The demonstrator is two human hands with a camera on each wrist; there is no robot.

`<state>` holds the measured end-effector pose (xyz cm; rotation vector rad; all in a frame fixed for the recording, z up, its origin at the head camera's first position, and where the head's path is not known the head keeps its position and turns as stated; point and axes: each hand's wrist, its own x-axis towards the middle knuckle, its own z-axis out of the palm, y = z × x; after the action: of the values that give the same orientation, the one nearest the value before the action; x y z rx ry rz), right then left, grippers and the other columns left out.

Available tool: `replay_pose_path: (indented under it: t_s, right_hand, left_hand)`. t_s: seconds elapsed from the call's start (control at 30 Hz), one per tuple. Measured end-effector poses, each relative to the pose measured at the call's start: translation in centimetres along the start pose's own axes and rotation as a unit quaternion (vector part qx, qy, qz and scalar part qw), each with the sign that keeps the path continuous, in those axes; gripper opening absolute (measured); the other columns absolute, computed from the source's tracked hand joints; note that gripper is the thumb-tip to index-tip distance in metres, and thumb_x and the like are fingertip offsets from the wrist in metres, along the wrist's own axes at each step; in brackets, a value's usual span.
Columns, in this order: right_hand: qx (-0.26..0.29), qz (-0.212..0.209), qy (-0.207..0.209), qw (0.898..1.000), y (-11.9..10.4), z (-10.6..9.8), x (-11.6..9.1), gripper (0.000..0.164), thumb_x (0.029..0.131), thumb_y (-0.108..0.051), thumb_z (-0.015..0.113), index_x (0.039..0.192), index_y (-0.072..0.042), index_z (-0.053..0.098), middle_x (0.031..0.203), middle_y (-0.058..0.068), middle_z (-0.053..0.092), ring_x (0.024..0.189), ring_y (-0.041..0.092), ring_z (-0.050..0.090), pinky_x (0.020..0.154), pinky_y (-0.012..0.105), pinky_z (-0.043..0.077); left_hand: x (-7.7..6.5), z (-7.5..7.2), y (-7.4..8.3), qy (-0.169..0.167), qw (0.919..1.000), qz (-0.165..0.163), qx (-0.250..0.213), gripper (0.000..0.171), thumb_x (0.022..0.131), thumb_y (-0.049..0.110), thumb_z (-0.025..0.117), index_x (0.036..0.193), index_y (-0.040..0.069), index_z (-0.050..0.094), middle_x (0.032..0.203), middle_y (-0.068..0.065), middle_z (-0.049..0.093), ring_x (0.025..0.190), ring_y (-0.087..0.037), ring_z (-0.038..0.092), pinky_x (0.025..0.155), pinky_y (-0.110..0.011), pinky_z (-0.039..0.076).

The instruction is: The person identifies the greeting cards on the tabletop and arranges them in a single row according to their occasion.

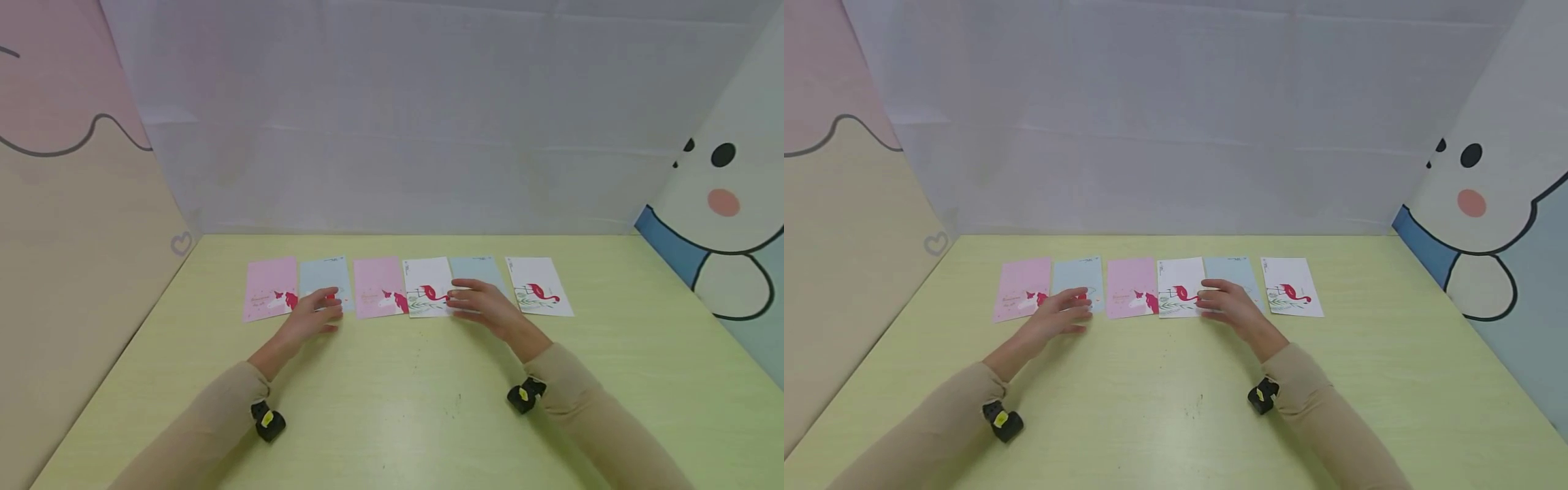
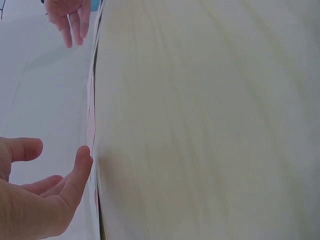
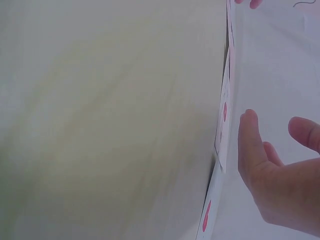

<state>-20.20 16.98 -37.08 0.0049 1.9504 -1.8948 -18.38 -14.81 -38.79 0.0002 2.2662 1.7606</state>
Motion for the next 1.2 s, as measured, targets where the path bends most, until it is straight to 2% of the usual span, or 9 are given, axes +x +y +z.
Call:
replay_pose_path:
  t_s: [0.33,0.77,1.2]
  right_hand:
    - [0.011,0.015,-0.007,1.0,0.0,1.9,1.2,0.045,0.09,-0.005,0.046,0.131,0.007,0.031,0.125,0.027,0.04,0.106,0.033,0.049,0.085,0.033,0.043]
    - [0.015,0.045,0.012,0.999,-0.1,4.0,2.9,0.04,0.09,-0.005,0.049,0.127,0.005,0.038,0.119,0.024,0.047,0.1,0.03,0.054,0.079,0.03,0.046]
    - [-0.011,0.043,0.028,0.999,-0.2,5.6,3.9,0.041,0.088,-0.006,0.051,0.125,0.008,0.039,0.113,0.023,0.051,0.096,0.03,0.056,0.08,0.033,0.046]
  left_hand:
    - [0.5,0.7,0.0,-0.015,0.9998,-0.005,-0.012,0.045,0.091,0.005,0.047,0.132,-0.004,0.032,0.125,-0.025,0.042,0.105,-0.033,0.05,0.078,-0.036,0.047]
    - [1.1,1.6,0.4,-0.015,0.9993,-0.012,-0.032,0.044,0.09,0.001,0.047,0.131,-0.006,0.032,0.124,-0.027,0.042,0.104,-0.033,0.05,0.077,-0.036,0.048]
    - [1.5,1.8,0.9,-0.01,0.9996,-0.025,-0.005,0.045,0.091,0.008,0.048,0.131,-0.004,0.033,0.122,-0.025,0.045,0.104,-0.031,0.051,0.075,-0.034,0.049]
